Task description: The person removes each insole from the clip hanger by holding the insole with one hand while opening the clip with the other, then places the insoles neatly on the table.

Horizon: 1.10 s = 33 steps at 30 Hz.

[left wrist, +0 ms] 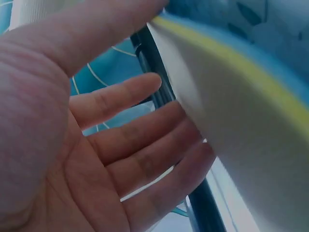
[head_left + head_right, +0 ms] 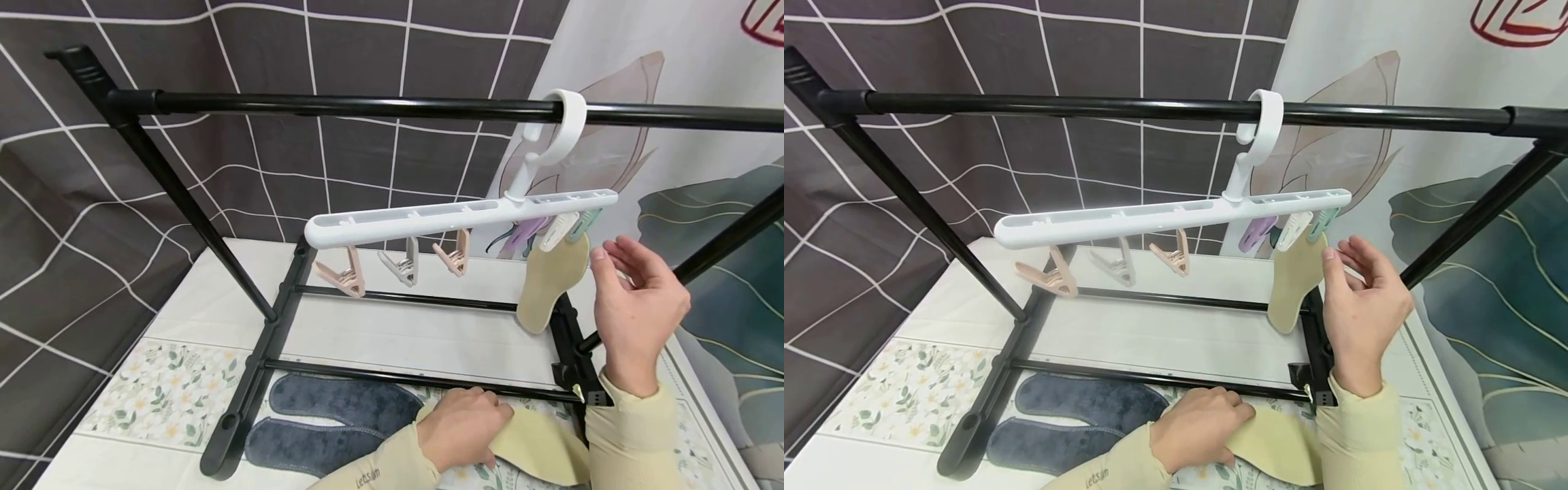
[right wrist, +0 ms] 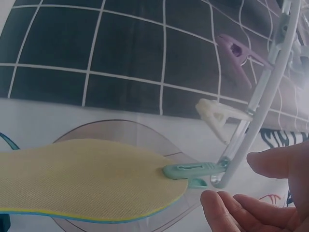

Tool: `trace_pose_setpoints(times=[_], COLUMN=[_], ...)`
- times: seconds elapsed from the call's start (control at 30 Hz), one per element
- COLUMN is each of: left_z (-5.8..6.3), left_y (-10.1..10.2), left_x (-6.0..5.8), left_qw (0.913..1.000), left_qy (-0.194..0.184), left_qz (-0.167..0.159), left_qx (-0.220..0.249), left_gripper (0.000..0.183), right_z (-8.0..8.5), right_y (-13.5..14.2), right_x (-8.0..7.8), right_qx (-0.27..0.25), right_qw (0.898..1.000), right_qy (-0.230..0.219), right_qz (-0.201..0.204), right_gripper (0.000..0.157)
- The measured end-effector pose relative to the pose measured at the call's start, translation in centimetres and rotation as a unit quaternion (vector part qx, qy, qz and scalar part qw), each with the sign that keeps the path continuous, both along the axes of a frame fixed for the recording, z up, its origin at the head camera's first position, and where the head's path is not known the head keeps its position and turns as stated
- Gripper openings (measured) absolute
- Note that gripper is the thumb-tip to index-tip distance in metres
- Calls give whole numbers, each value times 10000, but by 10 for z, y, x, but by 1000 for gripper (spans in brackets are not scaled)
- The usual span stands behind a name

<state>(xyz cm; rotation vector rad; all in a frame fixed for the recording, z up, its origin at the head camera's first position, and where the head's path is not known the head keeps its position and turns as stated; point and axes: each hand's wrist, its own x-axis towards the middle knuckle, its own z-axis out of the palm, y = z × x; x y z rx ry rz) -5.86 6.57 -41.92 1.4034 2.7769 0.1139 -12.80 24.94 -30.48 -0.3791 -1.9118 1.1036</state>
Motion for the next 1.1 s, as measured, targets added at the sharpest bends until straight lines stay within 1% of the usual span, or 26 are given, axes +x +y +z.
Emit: trace_pose_setpoints(times=[0.13, 0.3, 0.6, 0.7, 0.8, 0.9, 1.1], left_z=[-3, -5, -10, -12, -14, -15, -16], left_y=[2, 4, 6, 7, 7, 7, 7], left_x=[2, 4, 4, 5, 5, 5, 6], left_qw=[9997, 9991, 9984, 9977, 9966, 9960, 9948], left_qy=[217, 421, 533, 644, 777, 852, 979], left_qz=[53, 15, -75, -95, -91, -76, -39], left_qx=[-40, -107, -178, -213, -248, -274, -261], left_gripper=[51, 50, 48, 47, 46, 46, 46], right_z=[0, 4, 7, 8, 9, 9, 9], right_y=[0, 0, 3, 4, 6, 7, 6], right_x=[-3, -7, -19, -23, -28, -32, -37], right_qx=[74, 161, -93, -215, -294, -231, -220], right_qw=[9999, 9998, 9996, 9994, 9991, 9989, 9984], right_qy=[-95, -122, -205, -220, -124, -22, 62], right_qz=[27, 15, 141, 177, 290, 417, 515], right_gripper=[31, 31, 34, 36, 38, 38, 40])
